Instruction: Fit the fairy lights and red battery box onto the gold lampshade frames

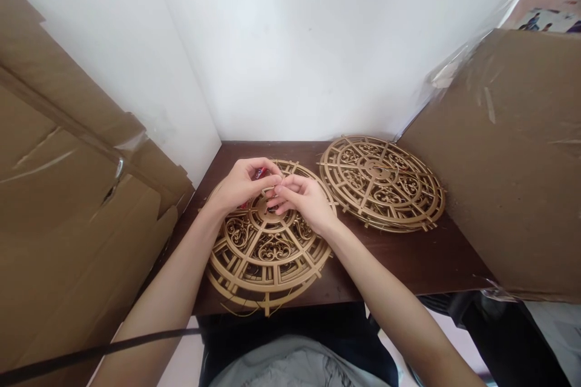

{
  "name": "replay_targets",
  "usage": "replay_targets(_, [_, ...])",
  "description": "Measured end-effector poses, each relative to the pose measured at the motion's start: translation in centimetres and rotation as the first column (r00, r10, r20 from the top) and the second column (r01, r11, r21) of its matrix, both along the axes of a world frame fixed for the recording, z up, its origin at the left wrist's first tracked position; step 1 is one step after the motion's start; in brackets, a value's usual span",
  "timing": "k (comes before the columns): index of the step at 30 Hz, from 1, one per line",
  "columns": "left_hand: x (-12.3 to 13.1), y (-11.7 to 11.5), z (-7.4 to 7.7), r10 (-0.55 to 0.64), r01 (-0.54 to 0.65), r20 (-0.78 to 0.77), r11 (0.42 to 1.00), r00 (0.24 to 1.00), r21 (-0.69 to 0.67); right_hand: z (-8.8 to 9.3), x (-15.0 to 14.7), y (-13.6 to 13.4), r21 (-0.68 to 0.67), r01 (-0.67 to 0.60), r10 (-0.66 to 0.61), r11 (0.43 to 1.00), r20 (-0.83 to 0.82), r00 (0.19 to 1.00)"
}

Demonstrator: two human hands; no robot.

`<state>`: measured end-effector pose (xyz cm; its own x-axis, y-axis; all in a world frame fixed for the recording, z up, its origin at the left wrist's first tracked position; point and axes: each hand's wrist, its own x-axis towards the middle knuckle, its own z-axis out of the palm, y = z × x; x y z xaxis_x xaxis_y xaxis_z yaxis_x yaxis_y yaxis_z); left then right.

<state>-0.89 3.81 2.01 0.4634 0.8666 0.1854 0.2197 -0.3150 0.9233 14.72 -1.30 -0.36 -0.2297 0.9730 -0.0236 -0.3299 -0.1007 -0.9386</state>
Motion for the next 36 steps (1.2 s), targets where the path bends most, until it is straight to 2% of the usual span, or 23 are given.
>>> replay_targets(17, [-1.0, 0.5, 0.2, -0.079, 0.082, 0.048, 0.994, 0.996, -0.071, 0.0, 0.2, 0.3, -0.029, -0.018, 0.018, 0.999, -0.014, 1.0])
replay_targets(31, [-1.6, 0.5, 0.4, 0.008, -0.007, 0.005, 0.996, 1.0, -0.093, 0.3, 0.2, 0.3, -0.061, 0.007, -0.01, 0.998, -0.054, 0.998])
replay_targets(34, [-1.5, 0.5, 0.6, -0.014, 0.02, 0.041, 0.99, 0.999, -0.141, 0.0, 0.2, 0.3, -0.046, 0.016, -0.018, 0.999, -0.055, 0.998])
replay_targets(36, [-1.4, 0.5, 0.6, -0.04, 0.063, 0.123, 0.979, 0.992, -0.192, -0.1, 0.2, 0.3, -0.036, 0.028, -0.03, 0.999, -0.045, 0.999])
